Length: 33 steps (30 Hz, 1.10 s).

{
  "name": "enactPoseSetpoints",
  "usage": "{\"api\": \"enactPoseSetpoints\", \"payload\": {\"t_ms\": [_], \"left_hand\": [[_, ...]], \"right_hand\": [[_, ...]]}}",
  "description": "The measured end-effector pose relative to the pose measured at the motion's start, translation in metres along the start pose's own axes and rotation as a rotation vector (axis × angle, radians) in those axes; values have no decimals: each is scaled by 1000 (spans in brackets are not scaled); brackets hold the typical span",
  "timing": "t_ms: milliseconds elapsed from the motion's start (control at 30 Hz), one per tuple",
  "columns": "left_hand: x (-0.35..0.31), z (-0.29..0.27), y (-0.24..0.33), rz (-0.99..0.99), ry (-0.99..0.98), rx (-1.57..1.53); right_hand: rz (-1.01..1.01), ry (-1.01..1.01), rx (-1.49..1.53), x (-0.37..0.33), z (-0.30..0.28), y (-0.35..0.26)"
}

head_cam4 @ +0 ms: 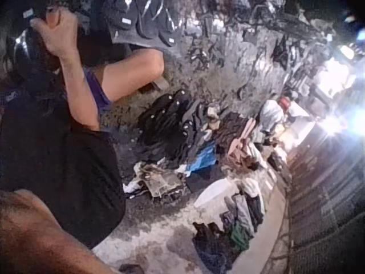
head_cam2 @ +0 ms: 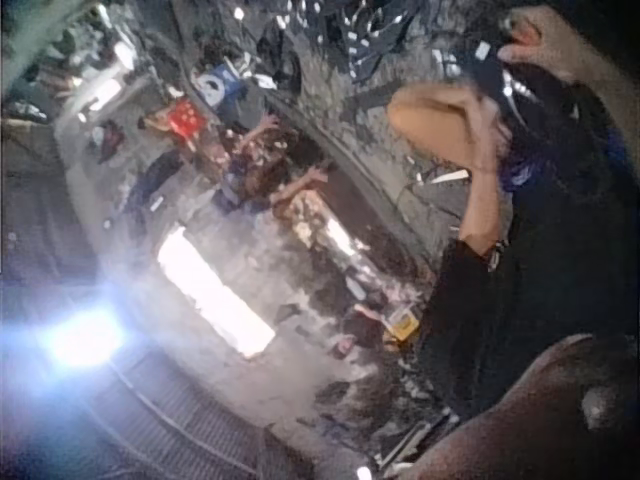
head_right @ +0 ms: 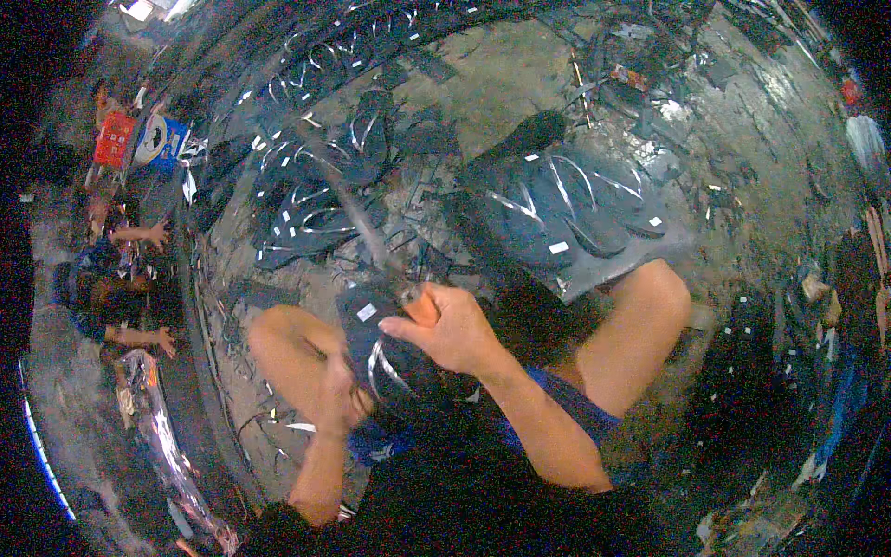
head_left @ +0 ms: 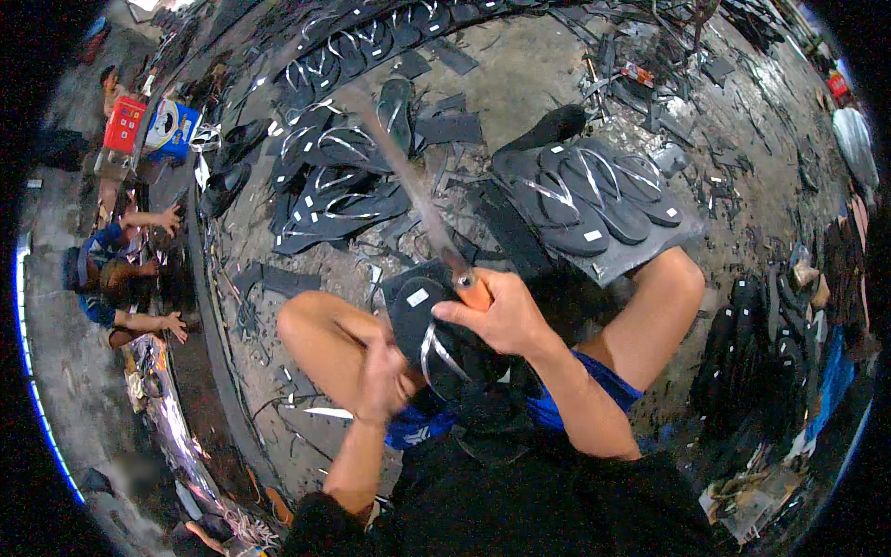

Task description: The person uses a knife to cut individual flip-flops from a large connected sheet of rubber. They repeatedly pick up the sheet, cut along the outlines, and place the separated flip-flops aside.

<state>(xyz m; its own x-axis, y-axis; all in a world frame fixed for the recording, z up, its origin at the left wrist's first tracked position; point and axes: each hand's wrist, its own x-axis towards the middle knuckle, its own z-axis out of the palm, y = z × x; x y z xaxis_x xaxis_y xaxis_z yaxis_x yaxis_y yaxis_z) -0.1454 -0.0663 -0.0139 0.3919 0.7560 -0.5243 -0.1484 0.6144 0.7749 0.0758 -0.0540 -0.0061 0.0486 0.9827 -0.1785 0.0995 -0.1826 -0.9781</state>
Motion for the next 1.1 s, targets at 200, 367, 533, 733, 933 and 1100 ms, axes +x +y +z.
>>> {"api": "enactPoseSetpoints", "payload": {"t_ms": [200,367,533,733,933,1100], "left_hand": [[16,27,53,344,278,339],[-21,-19,116,452,324,267],[-50,-18,110,371,247,230],[-70,-26,77,246,265,141],[-74,-23,84,198,146,299],[-66,1,91,226,33,320]], "right_hand": [[-218,257,-260,-32,18,-32],[-402,316,-389,-104,-20,-16],[-198,-43,-191,-169,9,6],[-155,-82,-93,-179,16,15],[-345,84,-334,-141,13,-18],[-295,0,-384,-117,-7,-52]]}}
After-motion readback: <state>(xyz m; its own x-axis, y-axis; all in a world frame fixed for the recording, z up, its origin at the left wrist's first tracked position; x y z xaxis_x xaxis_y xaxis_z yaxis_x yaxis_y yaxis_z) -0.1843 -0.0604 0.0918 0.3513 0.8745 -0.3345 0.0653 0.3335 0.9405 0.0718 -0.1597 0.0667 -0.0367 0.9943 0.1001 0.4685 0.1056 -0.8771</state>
